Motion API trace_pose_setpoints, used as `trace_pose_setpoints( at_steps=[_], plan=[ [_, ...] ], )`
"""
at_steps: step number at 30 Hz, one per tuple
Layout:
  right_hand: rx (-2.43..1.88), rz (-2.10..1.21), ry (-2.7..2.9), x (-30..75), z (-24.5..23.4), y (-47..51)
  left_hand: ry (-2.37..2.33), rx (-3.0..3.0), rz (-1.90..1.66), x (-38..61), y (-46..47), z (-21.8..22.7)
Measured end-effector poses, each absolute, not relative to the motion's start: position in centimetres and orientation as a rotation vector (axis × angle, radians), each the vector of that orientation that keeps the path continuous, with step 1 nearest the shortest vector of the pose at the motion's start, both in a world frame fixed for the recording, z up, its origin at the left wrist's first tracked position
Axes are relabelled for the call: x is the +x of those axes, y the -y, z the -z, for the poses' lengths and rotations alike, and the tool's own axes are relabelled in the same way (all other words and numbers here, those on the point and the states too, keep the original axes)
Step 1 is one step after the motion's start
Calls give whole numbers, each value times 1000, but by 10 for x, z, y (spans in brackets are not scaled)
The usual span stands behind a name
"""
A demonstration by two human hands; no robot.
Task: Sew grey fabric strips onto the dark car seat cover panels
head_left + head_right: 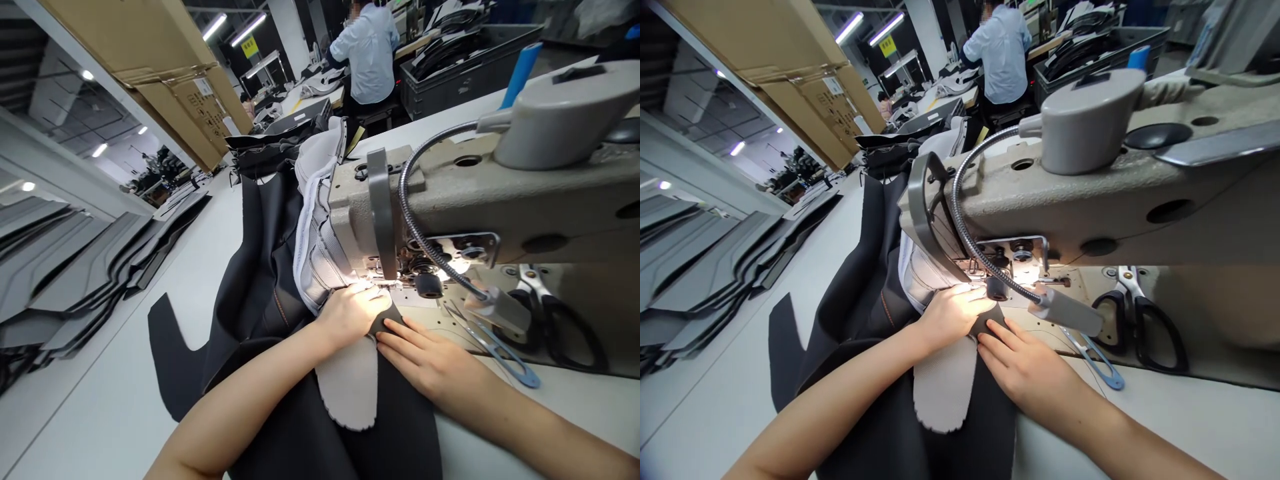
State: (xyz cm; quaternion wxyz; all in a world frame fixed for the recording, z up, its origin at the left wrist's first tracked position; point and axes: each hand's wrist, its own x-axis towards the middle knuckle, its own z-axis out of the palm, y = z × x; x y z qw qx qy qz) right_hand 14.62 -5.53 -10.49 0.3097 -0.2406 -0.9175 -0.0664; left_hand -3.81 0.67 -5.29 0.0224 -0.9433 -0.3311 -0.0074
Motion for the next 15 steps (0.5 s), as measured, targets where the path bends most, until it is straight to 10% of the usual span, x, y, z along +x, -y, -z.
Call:
trace_pose_setpoints(
  at_steps=[15],
  plan=[
    [-593, 140, 2540, 154, 102, 49, 1027, -2889, 38, -37, -7, 56]
  ],
)
